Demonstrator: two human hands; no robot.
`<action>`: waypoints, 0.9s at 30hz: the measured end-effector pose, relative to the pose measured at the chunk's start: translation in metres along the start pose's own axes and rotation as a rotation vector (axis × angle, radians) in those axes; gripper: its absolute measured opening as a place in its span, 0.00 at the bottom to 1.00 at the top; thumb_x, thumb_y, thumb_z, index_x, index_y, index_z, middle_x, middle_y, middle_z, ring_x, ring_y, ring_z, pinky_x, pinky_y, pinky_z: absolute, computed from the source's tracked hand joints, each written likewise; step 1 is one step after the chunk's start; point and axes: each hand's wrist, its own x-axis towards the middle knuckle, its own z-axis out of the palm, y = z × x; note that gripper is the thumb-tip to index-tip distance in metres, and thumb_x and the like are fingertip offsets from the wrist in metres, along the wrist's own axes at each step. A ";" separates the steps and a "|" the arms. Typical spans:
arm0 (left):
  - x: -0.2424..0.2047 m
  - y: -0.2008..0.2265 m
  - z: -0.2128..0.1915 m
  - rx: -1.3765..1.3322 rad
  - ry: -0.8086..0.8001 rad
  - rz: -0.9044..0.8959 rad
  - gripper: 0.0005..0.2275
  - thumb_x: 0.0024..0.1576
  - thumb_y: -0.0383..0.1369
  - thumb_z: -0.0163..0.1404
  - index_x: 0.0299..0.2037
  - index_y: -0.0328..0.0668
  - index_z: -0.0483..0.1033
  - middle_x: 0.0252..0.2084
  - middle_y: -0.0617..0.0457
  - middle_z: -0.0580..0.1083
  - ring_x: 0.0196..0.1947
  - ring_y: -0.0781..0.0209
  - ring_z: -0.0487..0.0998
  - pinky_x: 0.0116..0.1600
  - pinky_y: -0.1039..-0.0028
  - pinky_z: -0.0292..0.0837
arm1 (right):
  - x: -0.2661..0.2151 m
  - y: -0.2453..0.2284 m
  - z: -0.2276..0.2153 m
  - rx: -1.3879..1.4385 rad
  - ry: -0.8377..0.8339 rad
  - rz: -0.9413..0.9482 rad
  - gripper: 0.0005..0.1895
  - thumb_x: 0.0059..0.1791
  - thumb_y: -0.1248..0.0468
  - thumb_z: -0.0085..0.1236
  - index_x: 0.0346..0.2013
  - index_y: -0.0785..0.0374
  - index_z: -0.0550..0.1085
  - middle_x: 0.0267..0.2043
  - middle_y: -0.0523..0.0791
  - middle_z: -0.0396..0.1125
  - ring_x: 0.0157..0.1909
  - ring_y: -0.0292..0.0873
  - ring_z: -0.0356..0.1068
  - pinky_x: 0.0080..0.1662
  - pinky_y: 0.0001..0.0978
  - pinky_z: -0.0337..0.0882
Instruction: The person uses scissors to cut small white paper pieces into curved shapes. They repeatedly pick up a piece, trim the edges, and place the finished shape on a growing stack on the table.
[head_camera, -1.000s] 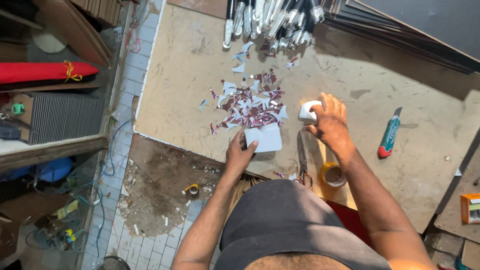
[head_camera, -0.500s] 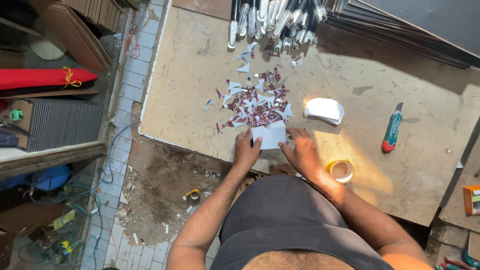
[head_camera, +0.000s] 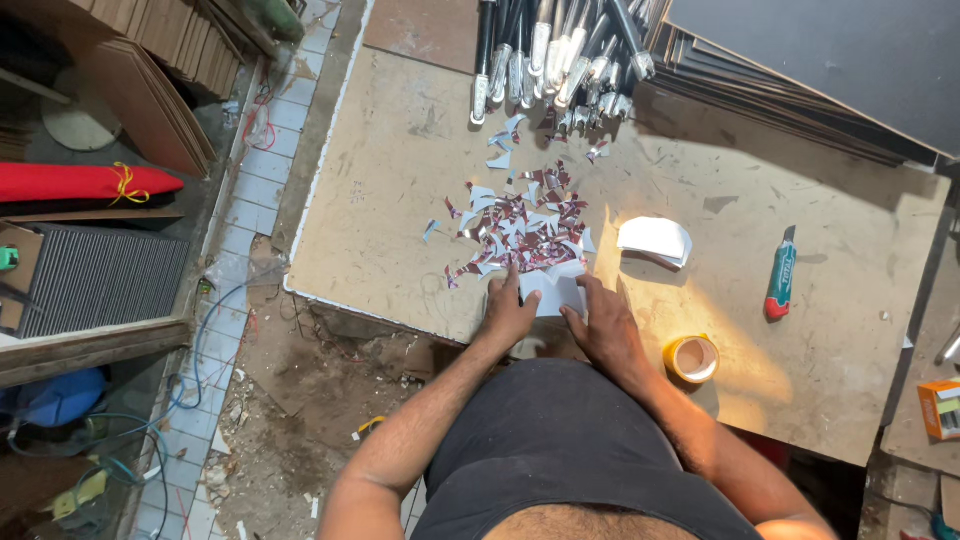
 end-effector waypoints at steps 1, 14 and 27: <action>0.003 -0.001 -0.001 -0.004 -0.014 -0.011 0.38 0.59 0.42 0.51 0.75 0.34 0.46 0.52 0.35 0.64 0.49 0.45 0.72 0.54 0.61 0.71 | 0.000 -0.002 0.000 -0.012 0.039 -0.022 0.25 0.47 0.63 0.65 0.55 0.68 0.68 0.45 0.57 0.70 0.49 0.60 0.71 0.49 0.49 0.71; 0.019 -0.016 0.008 0.014 -0.064 0.007 0.38 0.59 0.43 0.52 0.75 0.32 0.46 0.58 0.34 0.61 0.57 0.42 0.69 0.62 0.61 0.67 | 0.004 -0.024 -0.009 -0.090 0.137 0.042 0.18 0.49 0.60 0.61 0.51 0.63 0.75 0.33 0.54 0.74 0.35 0.54 0.76 0.39 0.44 0.74; 0.020 -0.016 0.007 -0.003 -0.120 -0.031 0.38 0.59 0.43 0.49 0.75 0.32 0.44 0.58 0.33 0.61 0.57 0.43 0.69 0.60 0.60 0.69 | 0.001 -0.015 0.001 -0.102 0.246 -0.071 0.14 0.50 0.60 0.61 0.49 0.61 0.76 0.47 0.52 0.76 0.40 0.52 0.78 0.41 0.40 0.77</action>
